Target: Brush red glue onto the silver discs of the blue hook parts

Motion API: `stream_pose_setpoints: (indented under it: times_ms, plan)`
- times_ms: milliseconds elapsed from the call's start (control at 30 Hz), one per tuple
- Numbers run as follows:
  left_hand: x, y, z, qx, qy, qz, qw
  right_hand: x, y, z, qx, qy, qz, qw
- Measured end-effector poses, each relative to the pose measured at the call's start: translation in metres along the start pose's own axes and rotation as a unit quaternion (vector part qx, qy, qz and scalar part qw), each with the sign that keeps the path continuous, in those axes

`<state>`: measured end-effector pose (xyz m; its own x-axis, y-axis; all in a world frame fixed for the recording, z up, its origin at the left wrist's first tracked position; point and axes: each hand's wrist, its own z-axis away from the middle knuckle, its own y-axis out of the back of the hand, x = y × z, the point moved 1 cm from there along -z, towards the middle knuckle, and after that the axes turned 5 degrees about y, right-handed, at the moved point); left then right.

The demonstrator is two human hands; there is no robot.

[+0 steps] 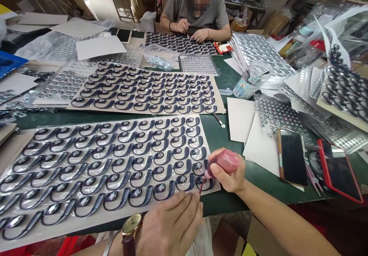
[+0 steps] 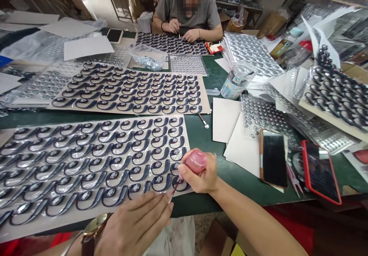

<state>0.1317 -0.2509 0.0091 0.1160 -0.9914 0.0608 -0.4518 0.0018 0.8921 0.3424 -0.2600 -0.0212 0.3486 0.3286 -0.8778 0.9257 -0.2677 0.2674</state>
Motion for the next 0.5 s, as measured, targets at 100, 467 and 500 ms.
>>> stream_pose_setpoints:
  times_ms: [100,467,500]
  plan:
    - [0.0064,-0.0022,0.0000,-0.003,-0.025,-0.052,0.998,-0.0026,-0.0007,-0.0024,0.001,0.040,0.013,0.999]
    - [0.0083,-0.0031,-0.0005,-0.009,-0.027,-0.070,0.997,-0.0054,-0.0025,-0.0071,-0.002,0.076,0.071,0.995]
    - [0.0083,-0.0030,-0.0007,-0.009,-0.028,-0.068,0.997,-0.0051,-0.0025,-0.0070,-0.001,0.070,0.075,0.995]
